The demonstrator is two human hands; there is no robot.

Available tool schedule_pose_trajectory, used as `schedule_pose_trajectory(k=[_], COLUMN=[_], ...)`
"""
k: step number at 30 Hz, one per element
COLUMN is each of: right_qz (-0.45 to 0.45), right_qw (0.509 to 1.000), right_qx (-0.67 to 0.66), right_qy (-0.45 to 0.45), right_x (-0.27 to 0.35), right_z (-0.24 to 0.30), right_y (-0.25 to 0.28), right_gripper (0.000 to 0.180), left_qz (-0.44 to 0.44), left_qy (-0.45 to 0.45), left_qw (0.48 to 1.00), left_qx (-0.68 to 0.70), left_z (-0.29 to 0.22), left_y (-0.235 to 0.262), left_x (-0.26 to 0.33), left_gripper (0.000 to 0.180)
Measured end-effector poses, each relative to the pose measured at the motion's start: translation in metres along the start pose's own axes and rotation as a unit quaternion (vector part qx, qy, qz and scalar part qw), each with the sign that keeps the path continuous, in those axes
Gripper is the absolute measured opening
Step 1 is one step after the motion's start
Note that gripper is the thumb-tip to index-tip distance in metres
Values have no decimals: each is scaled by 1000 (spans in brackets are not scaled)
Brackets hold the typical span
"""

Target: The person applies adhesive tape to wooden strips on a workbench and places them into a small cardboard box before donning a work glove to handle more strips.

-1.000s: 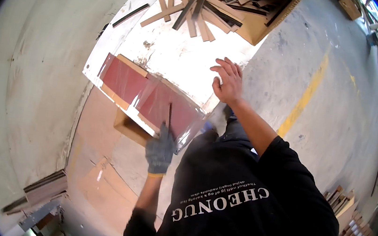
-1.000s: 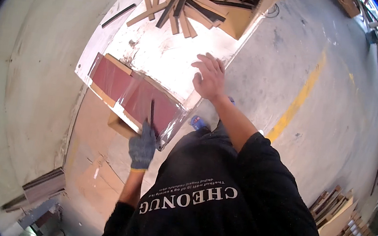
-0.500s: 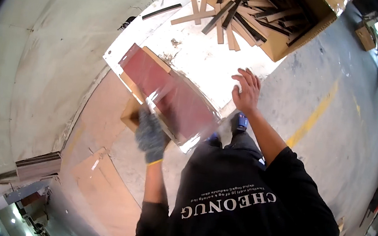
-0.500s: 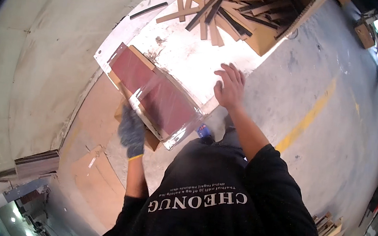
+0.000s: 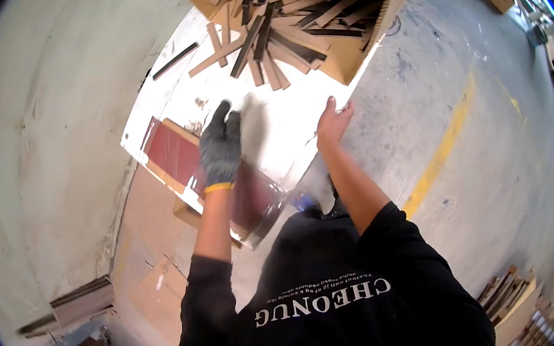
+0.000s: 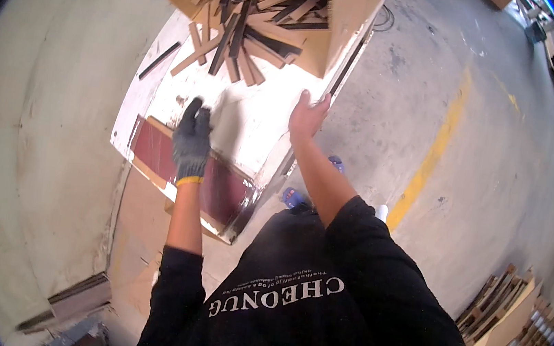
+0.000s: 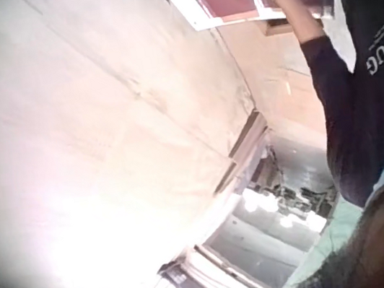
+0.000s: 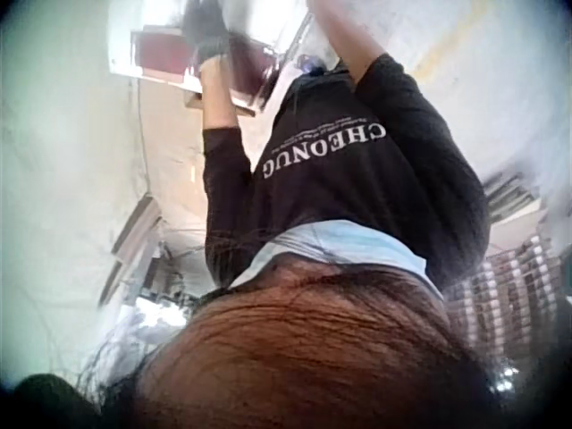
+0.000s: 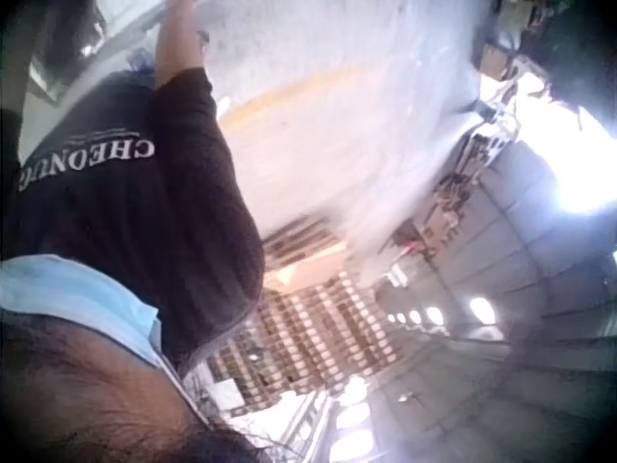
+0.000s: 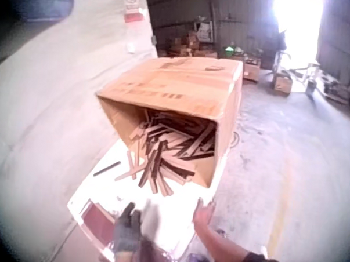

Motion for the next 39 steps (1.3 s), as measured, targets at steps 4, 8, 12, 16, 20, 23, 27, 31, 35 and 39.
schedule_pose_trajectory(k=[4, 8, 12, 16, 20, 23, 27, 31, 35, 39], right_qz=[3, -19, -22, -27, -29, -20, -17, -27, -1, 3], right_qw=[997, 997, 996, 997, 996, 996, 996, 995, 996, 997], right_qx=[41, 55, 57, 52, 26, 46, 29, 61, 41, 39], right_qy=[58, 53, 61, 52, 79, 79, 84, 74, 75, 63], right_x=[3, 0, 6, 2, -8, -2, -14, -11, -8, 7], right_z=[1, -6, -5, -2, -5, -4, -7, -7, -3, 4], right_y=[-1, 1, -3, 2, 4, 0, 1, 4, 5, 1], right_gripper=[67, 68, 67, 66, 66, 66, 65, 65, 64, 65], left_qz=[-13, 12, 97, 116, 132, 22, 48, 92, 158, 25], left_qy=[-47, -56, 76, 106, 177, 60, 48, 6, 13, -126], left_qw=[998, 982, 985, 987, 972, 973, 959, 934, 910, 906], left_qx=[-45, -183, -123, -42, -82, -221, -275, -344, -383, -404], left_z=[-19, -58, -42, -2, 33, 70, 50, 63, 95, 72], left_y=[-69, -112, -104, -58, 4, 20, 19, 29, 41, 28], left_x=[-86, -98, -89, -31, 69, 127, 139, 181, 241, 165], left_gripper=[41, 67, 67, 45, 44, 46, 44, 52, 48, 44])
Point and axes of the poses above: each hand's wrist, its own x-axis away from the middle knuckle, its own y-axis out of the back of the hand, z = x × y, the point moved 5 cm from there along -x, towards the middle knuckle, and after that the axes turned 4 degrees about z, right-handed, at the moved point
